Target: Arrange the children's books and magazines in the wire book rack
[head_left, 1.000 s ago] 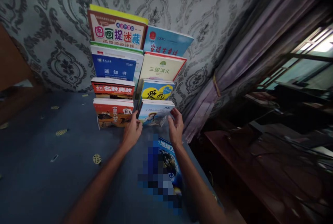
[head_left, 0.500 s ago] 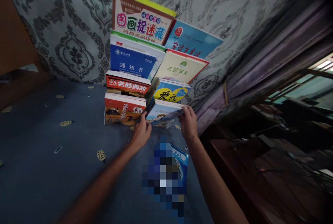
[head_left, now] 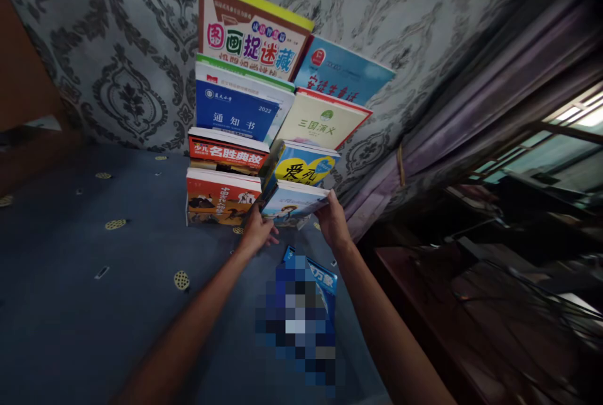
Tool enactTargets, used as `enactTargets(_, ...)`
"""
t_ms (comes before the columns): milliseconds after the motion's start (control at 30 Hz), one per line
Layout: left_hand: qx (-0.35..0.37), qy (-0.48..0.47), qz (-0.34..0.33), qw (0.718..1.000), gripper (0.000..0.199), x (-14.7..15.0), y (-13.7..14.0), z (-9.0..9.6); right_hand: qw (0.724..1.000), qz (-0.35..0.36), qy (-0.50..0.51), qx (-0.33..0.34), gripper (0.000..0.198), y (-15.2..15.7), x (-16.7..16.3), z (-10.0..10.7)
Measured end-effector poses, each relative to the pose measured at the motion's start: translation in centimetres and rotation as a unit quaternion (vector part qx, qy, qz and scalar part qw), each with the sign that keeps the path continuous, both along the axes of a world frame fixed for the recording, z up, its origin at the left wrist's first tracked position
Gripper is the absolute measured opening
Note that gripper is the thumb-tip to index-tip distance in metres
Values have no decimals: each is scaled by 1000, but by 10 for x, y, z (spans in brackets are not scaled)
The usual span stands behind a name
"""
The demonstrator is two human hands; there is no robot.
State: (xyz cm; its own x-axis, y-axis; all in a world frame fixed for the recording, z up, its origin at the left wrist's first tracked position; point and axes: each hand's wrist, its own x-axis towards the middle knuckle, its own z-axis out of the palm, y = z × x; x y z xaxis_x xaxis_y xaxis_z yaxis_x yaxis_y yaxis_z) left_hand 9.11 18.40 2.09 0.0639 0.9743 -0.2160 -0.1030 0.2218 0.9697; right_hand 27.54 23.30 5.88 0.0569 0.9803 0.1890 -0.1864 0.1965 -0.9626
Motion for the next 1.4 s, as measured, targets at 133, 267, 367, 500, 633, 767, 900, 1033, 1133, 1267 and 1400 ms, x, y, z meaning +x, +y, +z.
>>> enactTargets(133, 21, -6, 5, 1000, 52, -1, -4, 5, 1000, 7, 7, -2, 57, 2, 0, -1)
enactTargets(267, 86, -32, 18, 996, 61, -1, -10, 22, 1000, 0, -8, 3, 60, 3, -1, -1)
enactTargets(367, 117, -44, 24, 992, 64, 0, -14, 37, 998, -38, -44, 30, 61, -6, 5, -4)
enactTargets(500, 131, -39, 28, 990, 59, 2, -14, 44, 965, -93, -242, 47, 58, -44, 30, -24)
enactTargets(633, 133, 2, 31, 991, 59, 2, -11, 40, 851, 4, -526, 0, 54, -97, 59, -50)
enactTargets(767, 161, 109, 33, 980, 56, -2, -8, 42, 764, 25, -644, -37, 61, -124, 80, -62)
enactTargets(900, 209, 194, 17, 958, 57, -4, -12, 60, 783, 27, -617, -68, 63, -117, 91, -59)
enactTargets(1033, 233, 265, 15, 936, 60, -8, -20, 84, 843, 44, -527, -96, 54, -102, 96, -50)
enactTargets(1133, 272, 329, 28, 904, 61, -18, -24, 100, 879, 69, -460, -107, 54, -106, 97, -43)
enactTargets(1267, 324, 331, 45, 885, 52, -36, -28, 113, 953, 98, -218, -188, 54, -130, 93, -40)
enactTargets(1400, 347, 346, 38, 871, 29, -42, -34, 104, 972, 62, -29, -223, 52, -156, 83, -43)
